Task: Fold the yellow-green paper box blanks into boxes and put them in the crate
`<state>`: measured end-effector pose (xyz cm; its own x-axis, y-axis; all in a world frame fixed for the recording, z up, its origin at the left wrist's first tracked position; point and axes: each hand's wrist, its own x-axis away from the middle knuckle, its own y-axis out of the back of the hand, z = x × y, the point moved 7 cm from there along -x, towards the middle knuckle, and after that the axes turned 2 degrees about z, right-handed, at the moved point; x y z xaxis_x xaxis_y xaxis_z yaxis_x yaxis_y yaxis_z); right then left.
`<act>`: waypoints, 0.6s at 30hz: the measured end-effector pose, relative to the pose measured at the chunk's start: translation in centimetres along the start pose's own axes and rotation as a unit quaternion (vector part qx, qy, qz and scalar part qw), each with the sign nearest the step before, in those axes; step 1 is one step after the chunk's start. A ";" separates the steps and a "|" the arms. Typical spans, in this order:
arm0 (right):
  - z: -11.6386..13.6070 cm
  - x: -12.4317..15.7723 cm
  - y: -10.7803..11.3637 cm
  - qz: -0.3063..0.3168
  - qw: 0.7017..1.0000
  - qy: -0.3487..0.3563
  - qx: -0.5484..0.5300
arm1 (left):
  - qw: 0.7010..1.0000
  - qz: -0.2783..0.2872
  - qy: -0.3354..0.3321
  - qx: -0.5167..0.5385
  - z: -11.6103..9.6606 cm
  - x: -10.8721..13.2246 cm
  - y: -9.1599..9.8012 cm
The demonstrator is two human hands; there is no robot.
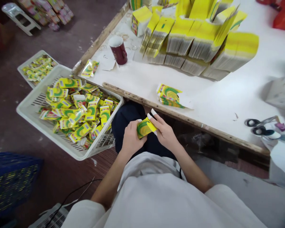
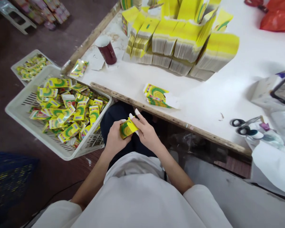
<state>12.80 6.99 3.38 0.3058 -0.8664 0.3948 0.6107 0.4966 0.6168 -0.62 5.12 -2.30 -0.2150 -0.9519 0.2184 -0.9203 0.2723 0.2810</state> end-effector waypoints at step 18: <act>-0.5 -1.8 1.9 -0.007 0.998 0.008 -0.066 | 0.930 -0.190 0.052 0.310 2.3 -0.4 3.7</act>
<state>13.74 9.50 3.53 0.3075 -0.8746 0.3747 0.7059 0.4738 0.5266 -4.66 6.20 -3.53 0.1665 -0.9353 0.3123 -0.9421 -0.2444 -0.2298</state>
